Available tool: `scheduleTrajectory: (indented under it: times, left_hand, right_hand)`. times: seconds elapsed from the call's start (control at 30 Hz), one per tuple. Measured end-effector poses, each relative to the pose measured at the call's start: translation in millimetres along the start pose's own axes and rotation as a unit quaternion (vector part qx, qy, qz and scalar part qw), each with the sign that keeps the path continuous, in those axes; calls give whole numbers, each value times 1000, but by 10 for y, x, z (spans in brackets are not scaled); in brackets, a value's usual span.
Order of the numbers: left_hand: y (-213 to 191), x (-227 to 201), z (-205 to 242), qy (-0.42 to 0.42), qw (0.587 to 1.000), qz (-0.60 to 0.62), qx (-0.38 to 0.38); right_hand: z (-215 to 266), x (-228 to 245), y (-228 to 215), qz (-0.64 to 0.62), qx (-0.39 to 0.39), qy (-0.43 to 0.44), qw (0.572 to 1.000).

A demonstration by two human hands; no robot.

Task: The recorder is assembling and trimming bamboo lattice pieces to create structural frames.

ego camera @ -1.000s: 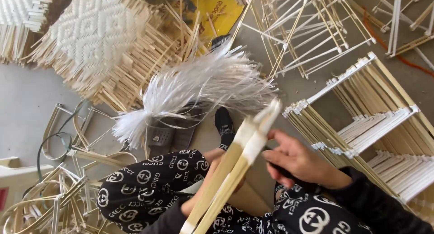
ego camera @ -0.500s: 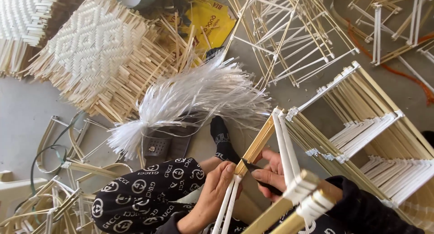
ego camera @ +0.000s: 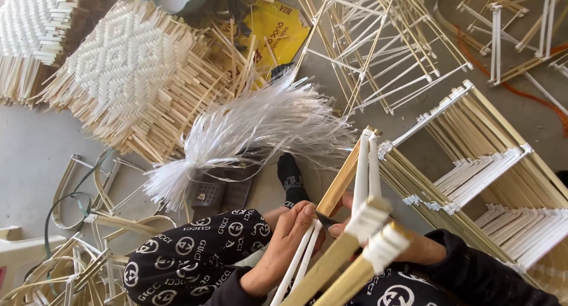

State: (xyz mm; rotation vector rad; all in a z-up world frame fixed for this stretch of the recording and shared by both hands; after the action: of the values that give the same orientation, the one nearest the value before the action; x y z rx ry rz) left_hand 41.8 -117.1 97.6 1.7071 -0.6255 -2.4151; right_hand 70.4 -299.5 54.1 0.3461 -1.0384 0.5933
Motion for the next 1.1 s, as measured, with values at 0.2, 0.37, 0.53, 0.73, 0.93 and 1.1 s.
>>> scheduleTrajectory:
  times: [0.2,0.37,0.53,0.73,0.93,1.1]
  left_hand:
    - [-46,56,185,-6,1000,25,5]
    - [-168,199,312,-41,998,-17,-47]
    - [-257,354,376,-50,997,-3,-58]
    - [-350,541,525,-76,991,59,-88]
    - [-694,1187,809,-70,994,9,-85]
    - [-466,748,517,46,998,-31,-2]
  right_hand:
    - [160,415,200,-162,118,151,968]
    - [208,548,256,-179,149,145,962]
    - [148,395,194,-82,117,-24,989]
    - [196,291,188,-222,181,89,954]
    - [241,456,-89,-219,93,65,969]
    - [172,576,-8,-210,114,78,968]
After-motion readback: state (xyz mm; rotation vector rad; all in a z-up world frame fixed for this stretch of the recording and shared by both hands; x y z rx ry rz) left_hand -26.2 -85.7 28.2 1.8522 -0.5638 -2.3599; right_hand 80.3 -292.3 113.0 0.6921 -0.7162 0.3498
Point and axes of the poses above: each hand's wrist, its own z-axis away from the middle knuckle, its own y-axis out of the palm, x = y × z, the point moved 6 cm from there along -z, towards the middle knuckle, and after that the axes turned 9 degrees about y, right-handed, at the moved point
